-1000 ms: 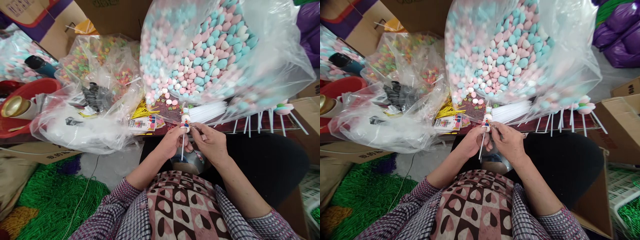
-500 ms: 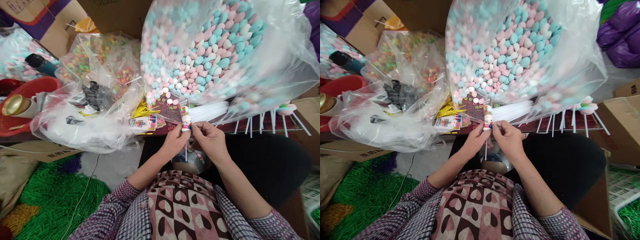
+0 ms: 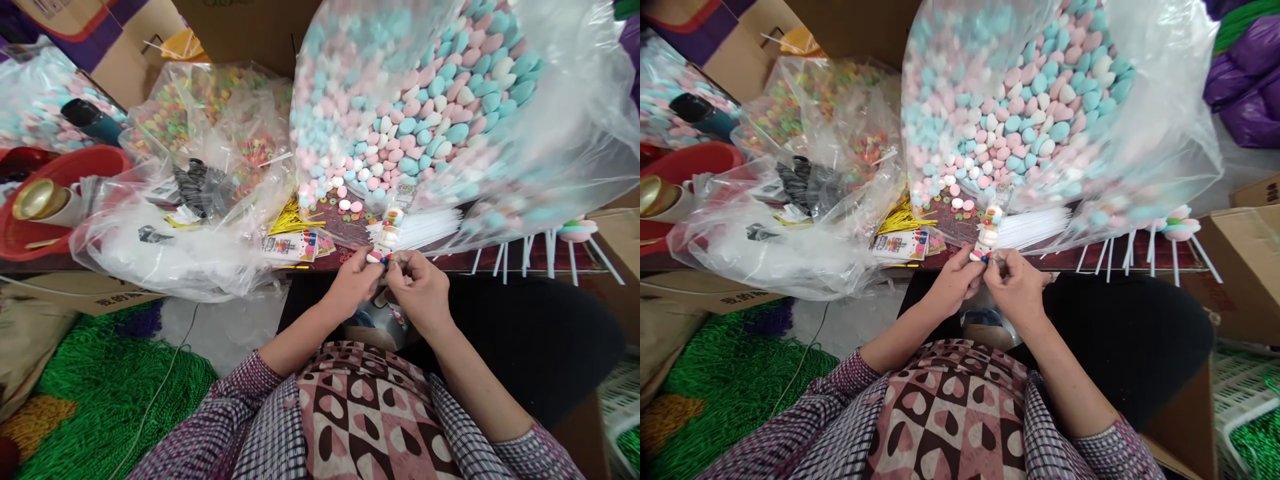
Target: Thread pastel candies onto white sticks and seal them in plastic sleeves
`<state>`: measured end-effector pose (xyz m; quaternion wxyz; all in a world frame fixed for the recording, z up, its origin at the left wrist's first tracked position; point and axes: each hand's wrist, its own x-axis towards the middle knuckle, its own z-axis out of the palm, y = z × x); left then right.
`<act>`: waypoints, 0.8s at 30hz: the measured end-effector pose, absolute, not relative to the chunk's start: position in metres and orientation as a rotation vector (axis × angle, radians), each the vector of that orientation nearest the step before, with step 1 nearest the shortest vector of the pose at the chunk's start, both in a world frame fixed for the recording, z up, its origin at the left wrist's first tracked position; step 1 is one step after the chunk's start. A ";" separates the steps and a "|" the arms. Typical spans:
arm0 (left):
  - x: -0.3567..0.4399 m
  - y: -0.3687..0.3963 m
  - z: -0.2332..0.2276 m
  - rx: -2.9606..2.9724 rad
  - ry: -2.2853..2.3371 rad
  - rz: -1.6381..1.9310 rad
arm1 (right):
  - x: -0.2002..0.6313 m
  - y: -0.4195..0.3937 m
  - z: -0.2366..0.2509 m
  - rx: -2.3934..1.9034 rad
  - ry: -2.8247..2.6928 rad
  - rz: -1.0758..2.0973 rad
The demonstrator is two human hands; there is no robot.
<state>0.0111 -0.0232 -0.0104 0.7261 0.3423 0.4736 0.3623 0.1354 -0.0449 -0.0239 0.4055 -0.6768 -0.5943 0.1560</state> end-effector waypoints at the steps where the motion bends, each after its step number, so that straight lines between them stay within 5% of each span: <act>1: 0.010 -0.022 -0.011 0.663 0.934 0.780 | 0.136 -0.045 -0.024 -1.701 -1.444 0.486; 11: 0.008 -0.021 -0.019 0.533 0.732 0.736 | 0.136 -0.046 -0.018 -1.546 -1.062 1.004; 24: 0.015 -0.023 -0.021 0.960 1.005 0.873 | 0.146 -0.051 -0.026 -1.656 -1.324 0.580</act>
